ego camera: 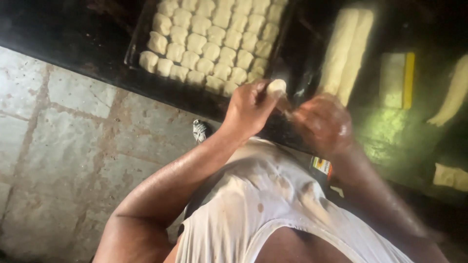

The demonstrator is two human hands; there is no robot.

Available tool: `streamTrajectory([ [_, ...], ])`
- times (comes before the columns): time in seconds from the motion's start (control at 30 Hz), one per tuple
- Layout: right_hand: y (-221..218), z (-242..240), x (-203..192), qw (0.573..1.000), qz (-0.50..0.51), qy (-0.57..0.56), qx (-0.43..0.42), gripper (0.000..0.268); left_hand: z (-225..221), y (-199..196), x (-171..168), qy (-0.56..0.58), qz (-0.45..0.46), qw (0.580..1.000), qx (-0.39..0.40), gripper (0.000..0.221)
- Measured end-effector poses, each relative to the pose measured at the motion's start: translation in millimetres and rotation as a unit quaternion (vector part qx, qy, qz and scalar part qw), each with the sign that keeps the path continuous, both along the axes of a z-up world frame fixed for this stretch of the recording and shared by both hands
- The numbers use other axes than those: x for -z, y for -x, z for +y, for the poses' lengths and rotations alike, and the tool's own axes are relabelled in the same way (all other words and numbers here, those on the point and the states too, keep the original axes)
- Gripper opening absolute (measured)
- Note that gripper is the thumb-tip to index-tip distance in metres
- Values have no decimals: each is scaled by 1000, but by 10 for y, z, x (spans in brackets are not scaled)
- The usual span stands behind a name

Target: Cutting and rolling small pieces of dough and placing them onto a baking tray.

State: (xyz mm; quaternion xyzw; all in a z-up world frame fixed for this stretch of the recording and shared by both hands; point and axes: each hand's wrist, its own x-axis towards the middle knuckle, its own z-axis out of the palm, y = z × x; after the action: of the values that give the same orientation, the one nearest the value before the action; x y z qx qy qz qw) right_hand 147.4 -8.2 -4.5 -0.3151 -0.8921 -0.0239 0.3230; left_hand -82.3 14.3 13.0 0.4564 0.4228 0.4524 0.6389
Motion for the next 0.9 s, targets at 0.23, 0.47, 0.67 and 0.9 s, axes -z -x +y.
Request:
streamTrajectory([
  [0.23,865,396,-573,991,-16,115,60,31,136,446,334,-86,139,985,49,38],
  [0.47,1434,1279,-562,781,187,566,184,15,345,1255,189,-27,-35,996,-76,62],
  [0.67,1449,2768,367,959,-26,162,229,22,421,1775,388,-115,49,978,-169,29],
  [0.9,1870,3002,302,976,-103,105,159,23,326,2173,296,-147,66,970,-181,20],
])
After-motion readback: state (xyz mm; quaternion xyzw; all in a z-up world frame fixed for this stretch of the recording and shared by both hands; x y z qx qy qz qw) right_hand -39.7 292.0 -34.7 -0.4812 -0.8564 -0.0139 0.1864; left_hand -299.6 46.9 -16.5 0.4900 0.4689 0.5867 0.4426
